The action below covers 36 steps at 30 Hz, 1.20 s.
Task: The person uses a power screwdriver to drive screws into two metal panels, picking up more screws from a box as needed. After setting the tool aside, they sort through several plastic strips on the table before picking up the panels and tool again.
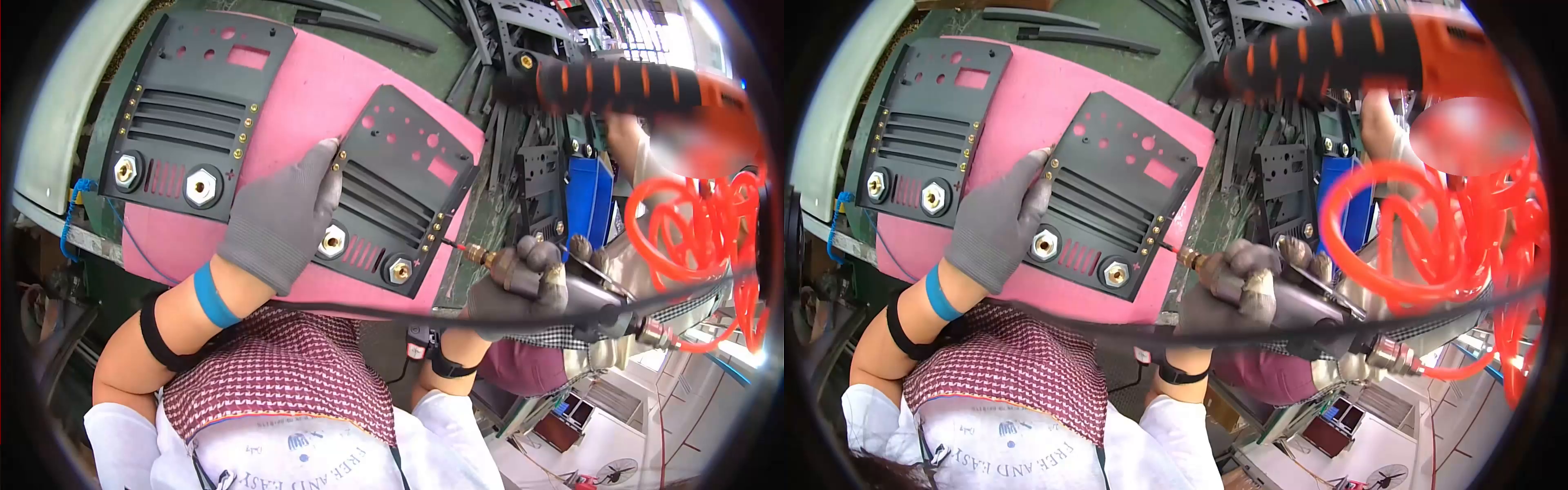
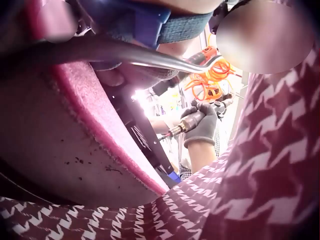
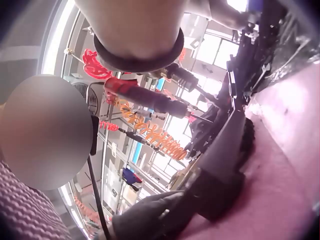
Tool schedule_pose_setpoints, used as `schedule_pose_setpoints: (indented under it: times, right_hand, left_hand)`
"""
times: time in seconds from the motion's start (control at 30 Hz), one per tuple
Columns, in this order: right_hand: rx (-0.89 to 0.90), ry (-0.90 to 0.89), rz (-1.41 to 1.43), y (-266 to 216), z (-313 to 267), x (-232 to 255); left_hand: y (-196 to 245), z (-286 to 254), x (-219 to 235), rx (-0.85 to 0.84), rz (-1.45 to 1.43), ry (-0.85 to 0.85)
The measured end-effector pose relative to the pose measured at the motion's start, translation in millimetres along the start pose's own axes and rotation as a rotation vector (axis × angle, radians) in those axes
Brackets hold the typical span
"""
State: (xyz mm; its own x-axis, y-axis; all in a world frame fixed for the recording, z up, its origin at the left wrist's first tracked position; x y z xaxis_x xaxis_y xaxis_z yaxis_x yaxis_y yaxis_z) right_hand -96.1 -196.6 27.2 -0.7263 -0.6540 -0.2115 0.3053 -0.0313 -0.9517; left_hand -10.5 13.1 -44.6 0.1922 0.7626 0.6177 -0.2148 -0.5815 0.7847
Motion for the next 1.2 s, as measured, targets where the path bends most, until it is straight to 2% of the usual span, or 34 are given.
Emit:
schedule_pose_setpoints:
  times: [0.03, 0.2, 0.23, 0.3, 0.43, 0.5, 0.57, 0.7, 0.73, 0.77, 0.8, 0.83, 0.9, 0.93, 0.97, 1.03, 1.1, 1.17, 1.2]
  right_hand:
    - [0.270, 0.080, -0.060, 18, 0, 6]
    - [0.355, -0.050, -0.021, 26, 7, 0]
    - [0.354, -0.048, -0.023, 23, 7, -3]
    - [0.331, 0.046, -0.116, 16, 8, -11]
    - [0.288, 0.009, -0.095, 15, 18, -7]
    - [0.307, 0.016, -0.119, 22, 21, 4]
    - [0.232, -0.033, 0.013, 26, 20, 11]
    - [0.243, -0.065, 0.068, 27, 20, 8]
    - [0.202, 0.005, 0.101, 28, 22, 11]
    - [0.162, 0.074, 0.133, 28, 22, 13]
    - [0.217, -0.123, 0.100, 23, 20, 7]
    - [0.222, -0.055, 0.135, 22, 17, 2]
    - [0.192, -0.192, 0.058, 20, 16, 0]
    - [0.233, -0.092, -0.007, 24, 18, 0]
    - [0.234, -0.095, -0.003, 21, 20, -4]
    - [0.235, -0.303, 0.158, 12, 22, -20]
    - [0.214, -0.344, 0.189, 20, 24, -17]
    - [0.129, -0.477, 0.528, 28, 32, -15]
    - [0.168, -0.343, 0.397, 29, 32, -13]
  left_hand:
    - [0, -1, -1, 0.021, 0.020, -0.020]
    - [2, 0, -1, -0.033, 0.093, 0.081]
    - [4, 0, 1, -0.034, 0.092, 0.078]
    - [3, 1, 1, 0.132, 0.020, -0.090]
    - [2, 0, -1, 0.124, 0.007, -0.075]
    - [3, 1, -1, -0.030, 0.039, 0.094]
    - [2, 0, -3, -0.032, 0.043, 0.101]
    - [1, 0, -4, -0.046, 0.062, 0.101]
    - [3, 0, -2, -0.046, 0.066, 0.101]
    - [6, 0, 1, 0.029, 0.040, 0.024]
    - [7, 0, 2, 0.105, 0.012, -0.054]
    - [7, 0, 1, 0.105, 0.013, -0.052]
    - [6, 0, 0, 0.081, 0.016, -0.025]
    - [6, -1, 0, 0.071, 0.008, -0.012]
    - [7, 0, 1, 0.071, 0.011, -0.007]
    - [8, 0, 2, 0.129, -0.009, -0.066]
    - [6, -1, -1, 0.088, -0.016, -0.032]
    - [8, -1, 2, 0.041, -0.015, 0.012]
    - [10, 0, 2, 0.071, 0.027, -0.043]
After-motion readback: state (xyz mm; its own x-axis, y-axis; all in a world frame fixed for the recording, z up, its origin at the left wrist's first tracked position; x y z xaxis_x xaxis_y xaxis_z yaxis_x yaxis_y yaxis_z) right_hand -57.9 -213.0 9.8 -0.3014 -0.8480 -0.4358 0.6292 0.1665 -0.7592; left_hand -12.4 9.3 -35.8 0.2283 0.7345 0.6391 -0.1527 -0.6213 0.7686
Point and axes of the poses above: each hand's wrist, its own z-axis towards the middle knuckle, its own x-axis out of the back of the hand, y = z × x, the point moved 2 cm from there along z, towards the middle knuckle, and after that the axes turned 4 degrees about x, right-handed, at the moved point
